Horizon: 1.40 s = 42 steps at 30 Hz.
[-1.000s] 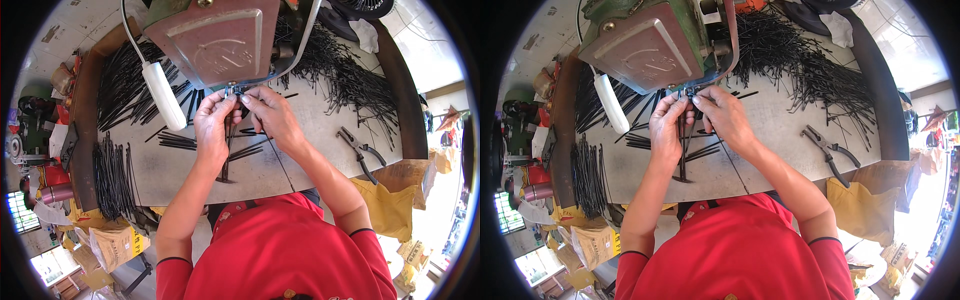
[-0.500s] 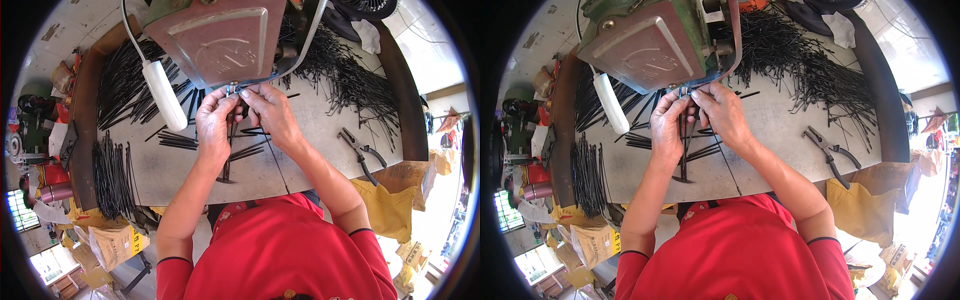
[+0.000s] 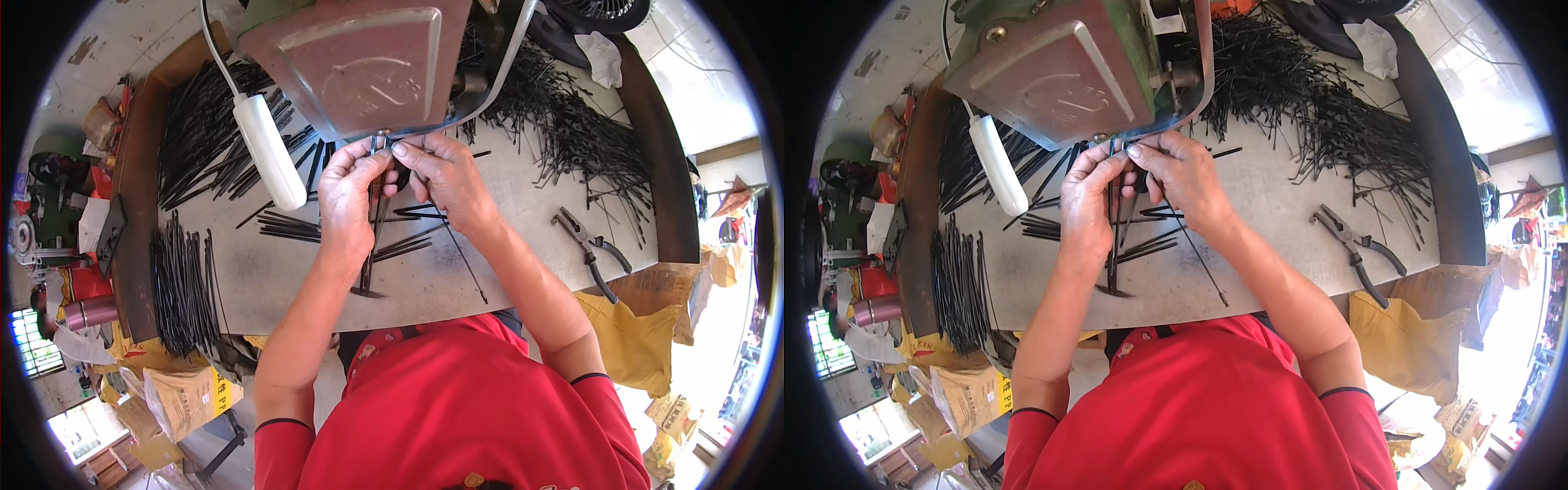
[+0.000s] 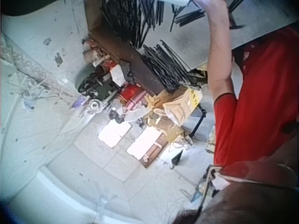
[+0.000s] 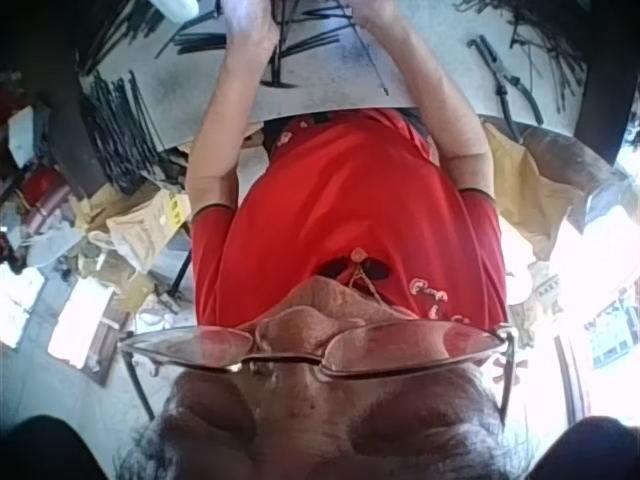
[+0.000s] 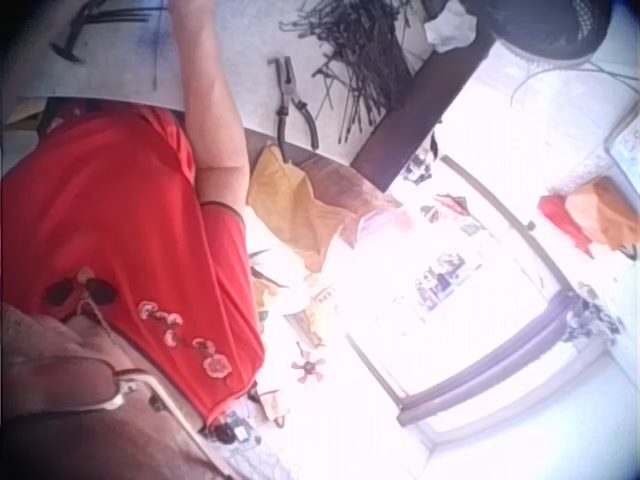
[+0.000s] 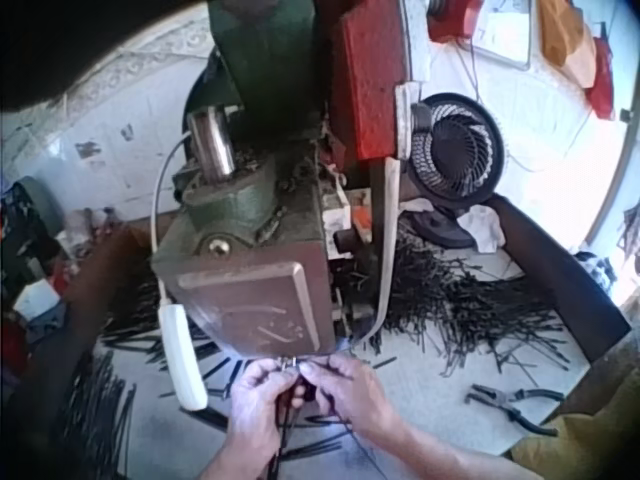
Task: The person inserts thin black metal rods into a machine to attach small metal components. They repeatedly pick up rods, feed them into the device, and place the finished pieces on the table. The person also uses pliers to adjust or remove parts from the machine during the process.
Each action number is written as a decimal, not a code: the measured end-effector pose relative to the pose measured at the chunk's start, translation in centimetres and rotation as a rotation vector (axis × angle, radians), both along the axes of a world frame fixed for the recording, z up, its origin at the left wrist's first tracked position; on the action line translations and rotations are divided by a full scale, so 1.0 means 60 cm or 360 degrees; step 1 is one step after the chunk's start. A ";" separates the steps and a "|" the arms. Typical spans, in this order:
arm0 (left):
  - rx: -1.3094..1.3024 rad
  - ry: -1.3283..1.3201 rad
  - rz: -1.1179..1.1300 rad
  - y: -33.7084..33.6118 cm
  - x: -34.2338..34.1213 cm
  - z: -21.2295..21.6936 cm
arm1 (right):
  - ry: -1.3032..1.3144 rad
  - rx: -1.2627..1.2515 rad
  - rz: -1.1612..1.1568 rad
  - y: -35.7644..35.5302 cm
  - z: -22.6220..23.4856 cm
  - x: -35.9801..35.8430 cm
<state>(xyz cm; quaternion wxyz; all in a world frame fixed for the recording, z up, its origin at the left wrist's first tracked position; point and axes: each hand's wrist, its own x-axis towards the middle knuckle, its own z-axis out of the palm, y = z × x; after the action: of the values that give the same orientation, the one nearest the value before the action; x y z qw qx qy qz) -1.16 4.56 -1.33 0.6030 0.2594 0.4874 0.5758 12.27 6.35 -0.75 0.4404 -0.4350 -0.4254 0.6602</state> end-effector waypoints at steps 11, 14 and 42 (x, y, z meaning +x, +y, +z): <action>-0.0040 0.0006 0.0023 0.004 -0.001 0.001 | -0.0157 -0.0020 0.0186 0.015 0.002 0.017; -0.0031 -0.0016 0.0026 0.003 0.001 0.002 | -0.0100 -0.0050 0.0130 0.008 0.011 0.012; -0.0062 0.0062 -0.0026 0.002 -0.001 0.004 | -0.0538 0.0221 0.0388 0.045 0.003 0.030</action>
<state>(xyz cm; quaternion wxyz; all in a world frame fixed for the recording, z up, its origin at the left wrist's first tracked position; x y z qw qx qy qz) -1.20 4.68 -1.12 0.6030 0.2628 0.5080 0.5561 14.06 9.04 -0.55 0.3086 -0.4536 -0.5870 0.5953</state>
